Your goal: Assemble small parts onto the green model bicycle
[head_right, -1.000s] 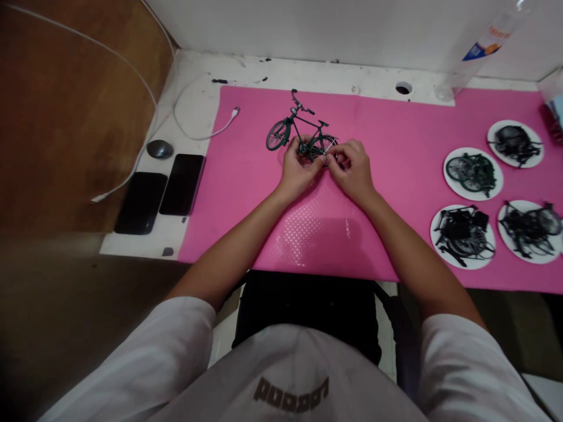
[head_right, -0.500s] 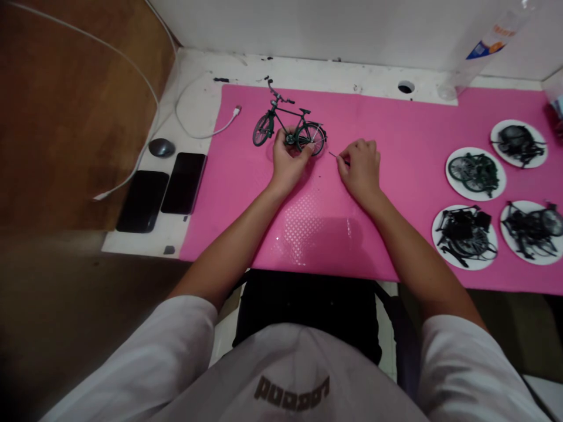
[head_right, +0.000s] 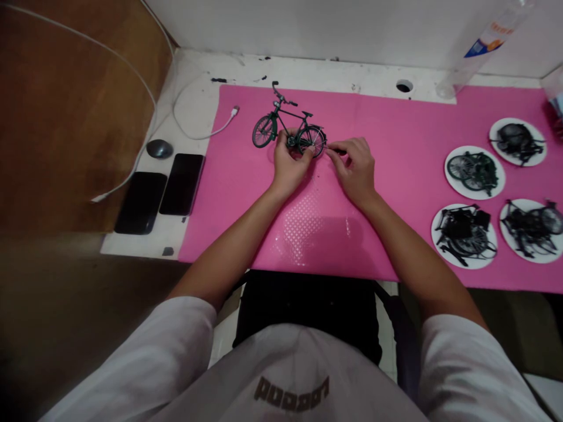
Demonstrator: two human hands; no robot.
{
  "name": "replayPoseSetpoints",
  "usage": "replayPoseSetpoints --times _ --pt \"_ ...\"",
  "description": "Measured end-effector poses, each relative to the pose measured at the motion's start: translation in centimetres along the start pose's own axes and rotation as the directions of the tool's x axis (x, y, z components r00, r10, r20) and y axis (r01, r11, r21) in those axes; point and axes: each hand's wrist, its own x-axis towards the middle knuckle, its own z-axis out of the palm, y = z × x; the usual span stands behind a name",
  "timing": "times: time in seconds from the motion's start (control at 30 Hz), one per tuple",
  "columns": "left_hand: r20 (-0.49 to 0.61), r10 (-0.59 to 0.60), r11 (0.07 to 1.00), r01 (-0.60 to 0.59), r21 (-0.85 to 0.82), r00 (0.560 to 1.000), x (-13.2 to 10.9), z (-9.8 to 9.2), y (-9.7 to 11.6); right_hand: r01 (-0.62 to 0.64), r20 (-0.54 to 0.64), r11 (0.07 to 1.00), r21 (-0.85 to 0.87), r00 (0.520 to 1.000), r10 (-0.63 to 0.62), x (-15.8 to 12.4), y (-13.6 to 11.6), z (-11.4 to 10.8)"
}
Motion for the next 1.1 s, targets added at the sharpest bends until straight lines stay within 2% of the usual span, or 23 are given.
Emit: replayPoseSetpoints --times 0.27,0.67,0.87,1.1 --pt "0.015 0.004 0.999 -0.005 0.044 1.0 -0.5 0.2 1.0 0.005 0.024 0.999 -0.045 1.0 -0.004 -0.4 -0.2 0.2" --pt "0.005 0.018 0.997 -0.019 0.069 1.0 -0.4 0.2 0.4 -0.002 0.088 0.997 -0.072 0.996 0.008 -0.6 0.1 0.2" --pt "0.034 0.042 0.99 -0.046 0.13 0.999 -0.5 0.2 0.2 -0.011 0.163 0.99 -0.138 0.986 0.033 -0.7 0.8 0.2" --pt "0.043 0.05 0.987 -0.056 0.151 0.998 -0.9 0.2 0.8 0.011 0.24 0.979 -0.205 0.97 0.039 -0.5 0.6 -0.5"
